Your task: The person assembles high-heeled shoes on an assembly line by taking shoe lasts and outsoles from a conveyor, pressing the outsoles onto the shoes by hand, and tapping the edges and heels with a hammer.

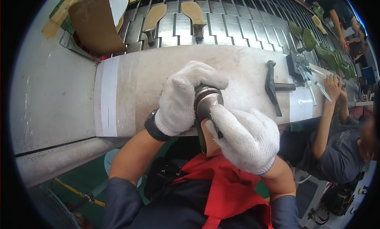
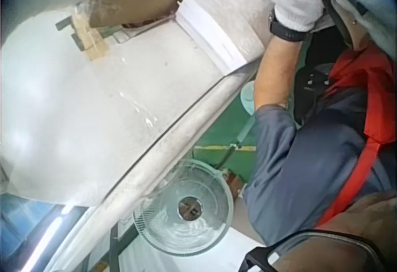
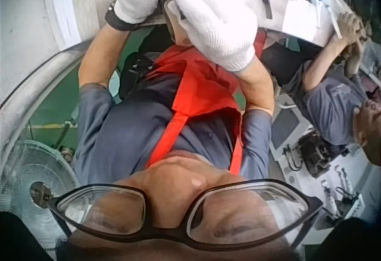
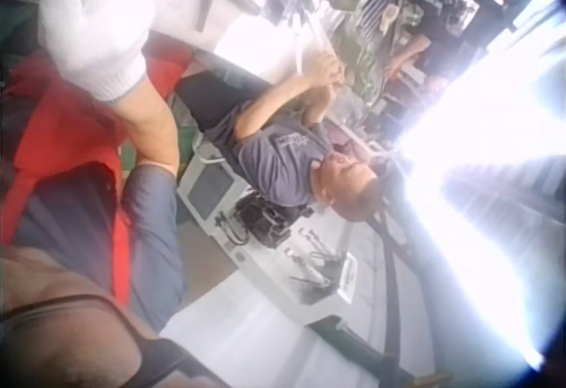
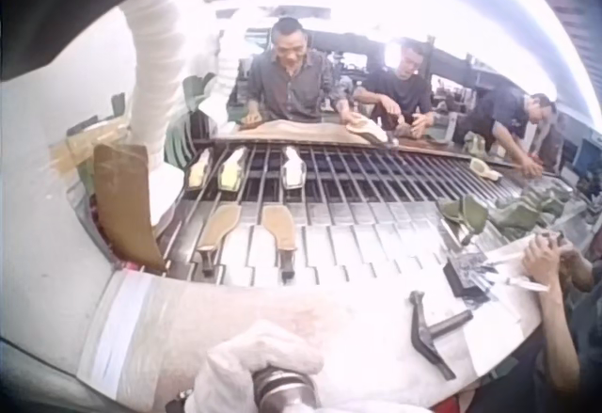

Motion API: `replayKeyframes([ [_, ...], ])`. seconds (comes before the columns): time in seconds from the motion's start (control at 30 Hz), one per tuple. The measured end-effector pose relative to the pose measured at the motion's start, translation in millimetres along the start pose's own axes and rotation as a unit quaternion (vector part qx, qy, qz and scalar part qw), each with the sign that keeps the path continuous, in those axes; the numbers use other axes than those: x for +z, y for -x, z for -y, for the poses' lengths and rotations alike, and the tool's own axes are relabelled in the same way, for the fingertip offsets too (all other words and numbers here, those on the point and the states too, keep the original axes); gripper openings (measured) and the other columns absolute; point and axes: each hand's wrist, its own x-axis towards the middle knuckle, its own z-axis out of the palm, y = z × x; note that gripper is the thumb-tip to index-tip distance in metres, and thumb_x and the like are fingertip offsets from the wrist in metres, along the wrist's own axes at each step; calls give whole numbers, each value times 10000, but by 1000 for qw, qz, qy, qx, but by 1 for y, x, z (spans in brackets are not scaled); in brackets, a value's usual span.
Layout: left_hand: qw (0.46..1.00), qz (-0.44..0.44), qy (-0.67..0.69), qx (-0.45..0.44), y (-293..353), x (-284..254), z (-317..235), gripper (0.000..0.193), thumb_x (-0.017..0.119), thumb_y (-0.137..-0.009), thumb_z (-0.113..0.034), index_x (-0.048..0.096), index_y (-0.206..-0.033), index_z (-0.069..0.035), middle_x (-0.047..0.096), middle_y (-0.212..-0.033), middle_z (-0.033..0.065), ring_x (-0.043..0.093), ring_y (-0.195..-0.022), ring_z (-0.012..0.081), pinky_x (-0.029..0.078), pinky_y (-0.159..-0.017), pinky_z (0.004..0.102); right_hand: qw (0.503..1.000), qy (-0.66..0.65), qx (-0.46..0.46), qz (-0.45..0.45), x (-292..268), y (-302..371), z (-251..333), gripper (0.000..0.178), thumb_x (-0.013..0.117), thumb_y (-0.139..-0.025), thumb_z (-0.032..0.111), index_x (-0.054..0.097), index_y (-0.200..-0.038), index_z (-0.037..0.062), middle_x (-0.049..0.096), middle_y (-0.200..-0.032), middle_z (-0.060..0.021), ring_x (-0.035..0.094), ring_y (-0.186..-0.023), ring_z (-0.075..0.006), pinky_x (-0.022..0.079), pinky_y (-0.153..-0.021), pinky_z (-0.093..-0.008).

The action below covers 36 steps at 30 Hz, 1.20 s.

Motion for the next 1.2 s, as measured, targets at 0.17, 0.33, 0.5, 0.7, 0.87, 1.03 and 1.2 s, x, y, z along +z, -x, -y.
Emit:
replayKeyframes([
  [0.17, 999, -4, 18, 36, 0, -1, 10, 1049, 103, -1096, -777, 796, -1117, 9, 745, -1137, 168, 725, -1047, 284, 562, -971, 406, 1000, 4, 3, 2, 4, -3, 0, 462, 840, -794, 35, 765, -1245, -31, 760, -970, -129, 754, -784, -278, 607, -667, -376],
  [0.33, 996, -12, 43, 76, 2, -4, 14, 904, 207, -1175, -675, 800, -1134, 6, 749, -1140, 177, 727, -1029, 296, 564, -956, 411, 1000, 18, -2, 11, 5, -6, 1, 498, 820, -777, 51, 760, -1263, -38, 755, -976, -133, 732, -753, -274, 600, -656, -380],
  [0.5, 996, -9, 41, 83, 2, -11, 15, 863, 234, -1188, -640, 798, -1130, 11, 755, -1124, 181, 728, -1032, 302, 564, -955, 416, 1000, 9, -13, 20, 10, -9, -2, 552, 789, -750, 74, 752, -1286, -50, 752, -997, -145, 714, -734, -274, 592, -644, -383],
  [0.7, 999, 33, -2, 25, -4, -17, 3, 1138, 56, -1053, -848, 792, -1104, 19, 740, -1130, 173, 723, -1050, 276, 558, -980, 412, 999, 7, -26, 22, 9, -13, -3, 580, 762, -746, 80, 734, -1307, -63, 742, -995, -145, 715, -743, -276, 585, -633, -384],
  [0.87, 998, 51, 14, 24, -5, -24, 6, 1125, 91, -1056, -853, 784, -1102, 33, 733, -1132, 175, 715, -1062, 275, 553, -986, 411, 998, 19, -40, 36, 13, -15, -4, 616, 756, -727, 91, 722, -1320, -75, 726, -979, -140, 699, -731, -266, 576, -623, -381],
  [1.03, 997, 65, 11, 30, -6, -28, 3, 1098, 133, -1068, -850, 777, -1093, 39, 736, -1131, 177, 710, -1059, 273, 550, -988, 409, 998, 27, -45, 39, 15, -19, 2, 611, 742, -730, 87, 722, -1318, -80, 718, -978, -134, 694, -739, -262, 570, -619, -378],
  [1.2, 992, 66, 77, 71, -14, -29, 9, 810, 378, -1164, -675, 771, -1063, 26, 738, -1041, 116, 707, -1008, 195, 557, -937, 357, 996, 36, -53, 68, 18, -26, -8, 578, 749, -744, 80, 727, -1303, -66, 708, -965, -125, 696, -751, -279, 575, -631, -394],
])
